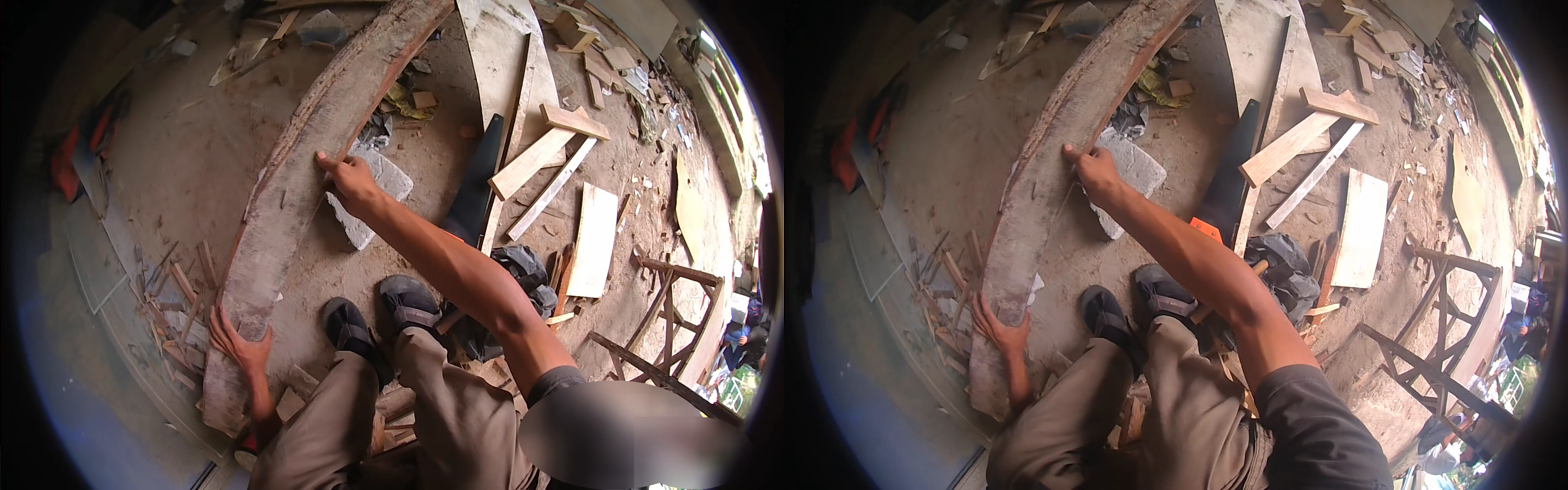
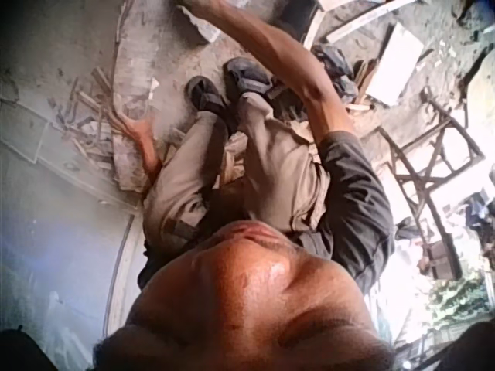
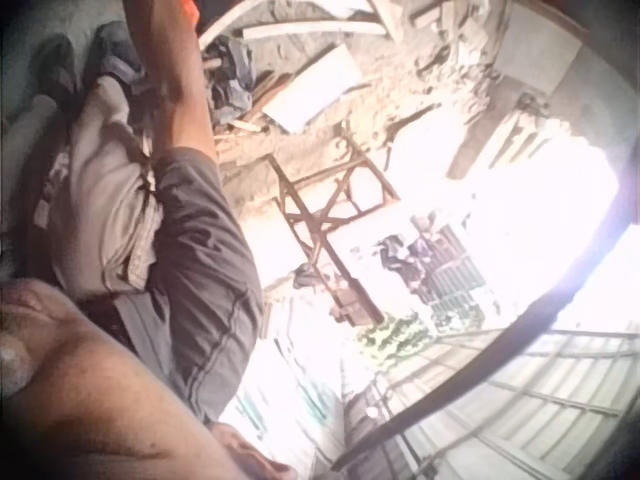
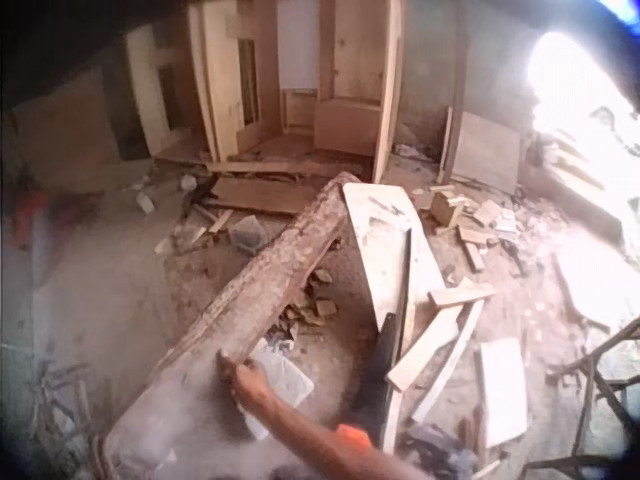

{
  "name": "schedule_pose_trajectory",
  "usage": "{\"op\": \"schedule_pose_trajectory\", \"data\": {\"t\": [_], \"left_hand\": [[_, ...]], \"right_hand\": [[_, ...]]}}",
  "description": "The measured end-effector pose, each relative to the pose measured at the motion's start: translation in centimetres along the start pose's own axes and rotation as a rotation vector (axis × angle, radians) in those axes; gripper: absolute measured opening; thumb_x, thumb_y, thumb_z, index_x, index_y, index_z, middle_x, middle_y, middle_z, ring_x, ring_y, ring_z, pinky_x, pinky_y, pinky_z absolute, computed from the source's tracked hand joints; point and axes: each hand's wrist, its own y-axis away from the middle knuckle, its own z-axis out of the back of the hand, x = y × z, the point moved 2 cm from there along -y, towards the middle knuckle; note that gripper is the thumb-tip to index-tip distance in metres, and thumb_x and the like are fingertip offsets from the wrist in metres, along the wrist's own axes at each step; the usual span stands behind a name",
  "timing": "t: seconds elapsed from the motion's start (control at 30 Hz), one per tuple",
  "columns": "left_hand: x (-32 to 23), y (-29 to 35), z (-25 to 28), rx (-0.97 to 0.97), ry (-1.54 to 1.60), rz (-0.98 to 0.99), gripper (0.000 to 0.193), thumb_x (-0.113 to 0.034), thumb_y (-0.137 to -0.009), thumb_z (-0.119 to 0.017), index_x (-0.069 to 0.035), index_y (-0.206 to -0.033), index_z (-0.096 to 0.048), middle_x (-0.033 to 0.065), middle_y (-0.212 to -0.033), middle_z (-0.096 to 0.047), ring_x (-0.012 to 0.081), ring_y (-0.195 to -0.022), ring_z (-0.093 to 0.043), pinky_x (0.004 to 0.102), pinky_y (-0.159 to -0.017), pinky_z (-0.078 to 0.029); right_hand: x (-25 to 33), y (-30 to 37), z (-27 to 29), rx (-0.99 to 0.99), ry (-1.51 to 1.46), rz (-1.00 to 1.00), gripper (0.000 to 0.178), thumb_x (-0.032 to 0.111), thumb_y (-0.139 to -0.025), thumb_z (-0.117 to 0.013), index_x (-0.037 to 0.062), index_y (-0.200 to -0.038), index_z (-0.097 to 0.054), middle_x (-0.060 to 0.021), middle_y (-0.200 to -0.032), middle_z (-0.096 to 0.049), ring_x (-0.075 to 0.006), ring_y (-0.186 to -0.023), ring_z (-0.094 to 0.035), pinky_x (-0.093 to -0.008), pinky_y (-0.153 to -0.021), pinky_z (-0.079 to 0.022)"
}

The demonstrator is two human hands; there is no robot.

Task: The person positions a long wooden plank on the floor and uses a hand saw to cut it. They repeatedly adjust the plank and saw, continuing the cutting motion until the plank is separated.

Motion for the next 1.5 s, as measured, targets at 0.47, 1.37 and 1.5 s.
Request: {"op": "schedule_pose_trajectory", "data": {"t": [0.47, 1.37, 1.5], "left_hand": [[1.0, -2.9, 5.3, -0.087, -0.080, 0.005, 0.105, -0.024, -0.050, -0.083, -0.012, -0.143, -0.037, 0.0184, -0.144, -0.036, 0.0390, -0.133, -0.035, 0.0562, -0.108, -0.025], [-2.5, -7.3, -13.5, 0.231, 0.409, -0.201, 0.131, -0.085, -0.057, -0.063, -0.013, -0.153, -0.009, 0.0252, -0.152, -0.020, 0.0430, -0.142, -0.016, 0.0658, -0.114, -0.004], [-0.3, -6.8, -12.9, 0.212, 0.391, 0.093, 0.099, -0.074, -0.084, -0.041, -0.009, -0.153, -0.012, 0.0256, -0.154, -0.017, 0.0423, -0.144, -0.013, 0.0638, -0.114, 0.000]], "right_hand": [[2.0, -1.0, -4.8, 0.147, 0.046, 0.148, 0.041, 0.026, -0.087, -0.072, -0.0064, -0.108, -0.060, -0.0086, -0.091, -0.065, -0.0146, -0.077, -0.058, -0.0290, -0.068, -0.047], [8.4, 5.5, 15.3, -0.249, 1.310, 0.402, 0.039, 0.028, -0.090, -0.068, -0.0068, -0.103, -0.058, -0.0082, -0.087, -0.057, -0.0178, -0.082, -0.054, -0.0319, -0.073, -0.047], [4.3, 9.6, 8.4, -0.199, 1.360, 0.593, 0.043, 0.021, -0.089, -0.069, -0.0026, -0.121, -0.054, -0.0217, -0.121, -0.059, -0.0319, -0.116, -0.056, -0.0394, -0.096, -0.045]]}}
